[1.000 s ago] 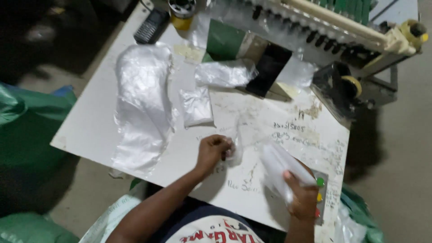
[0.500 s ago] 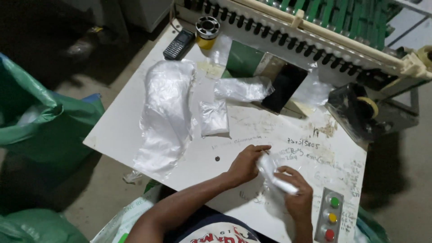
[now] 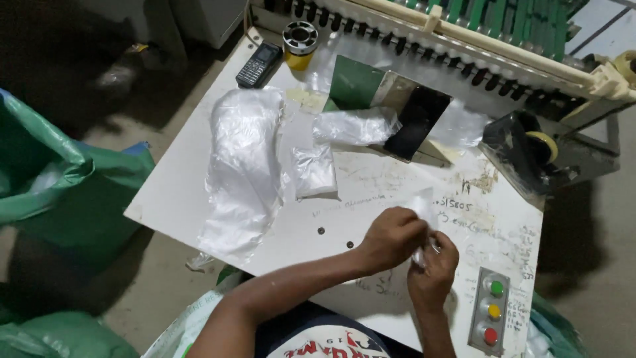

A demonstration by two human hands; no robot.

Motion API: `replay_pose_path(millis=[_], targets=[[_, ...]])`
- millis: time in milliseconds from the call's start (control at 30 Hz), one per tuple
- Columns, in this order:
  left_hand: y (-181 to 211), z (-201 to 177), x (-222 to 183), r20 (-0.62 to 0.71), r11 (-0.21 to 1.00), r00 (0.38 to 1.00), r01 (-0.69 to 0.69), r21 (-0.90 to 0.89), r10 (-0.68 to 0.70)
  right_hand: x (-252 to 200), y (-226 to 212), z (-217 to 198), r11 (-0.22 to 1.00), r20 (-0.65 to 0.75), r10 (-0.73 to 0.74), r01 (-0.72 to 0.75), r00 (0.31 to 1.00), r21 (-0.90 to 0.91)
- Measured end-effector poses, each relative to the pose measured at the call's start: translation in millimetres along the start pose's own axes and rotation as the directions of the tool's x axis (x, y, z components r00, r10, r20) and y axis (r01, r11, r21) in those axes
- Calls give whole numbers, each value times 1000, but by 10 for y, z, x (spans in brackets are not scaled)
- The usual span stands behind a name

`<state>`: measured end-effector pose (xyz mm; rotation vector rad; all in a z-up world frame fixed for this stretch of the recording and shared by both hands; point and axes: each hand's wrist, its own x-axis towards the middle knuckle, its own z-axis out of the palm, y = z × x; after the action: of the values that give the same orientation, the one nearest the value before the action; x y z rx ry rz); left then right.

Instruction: The person is folding small plastic bags and placing them into a larger plastic bag for bulk packaging.

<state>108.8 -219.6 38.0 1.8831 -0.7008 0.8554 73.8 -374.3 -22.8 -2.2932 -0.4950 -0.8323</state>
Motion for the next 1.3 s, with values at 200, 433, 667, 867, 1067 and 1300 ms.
replay_pose_path(millis=[200,433,667,867,1067,1300], targets=[[94,148,-440,204,986,966,-166,7,161,-3,629,14,-98,478,806,-719,348,688],[327,157,-277,147,996,989,31,-89,-18,-89,154,-21,-378,542,807,-499,235,780],[221,-242,-531,356,975,916,217,-51,-185,-48,159,367,-827,900,280,-392,335,403],[-237,-758,-428,535,766,672,639,-69,-512,281,-208,533,-631,939,329,-717,98,297],[-386,-272,-819,528,857,684,472,207,-504,825,-302,69,446,426,744,-857,515,256],[-614,-240,-1026,399,911,849,202,359,-345,840,-927,608,727,634,367,-635,681,262]])
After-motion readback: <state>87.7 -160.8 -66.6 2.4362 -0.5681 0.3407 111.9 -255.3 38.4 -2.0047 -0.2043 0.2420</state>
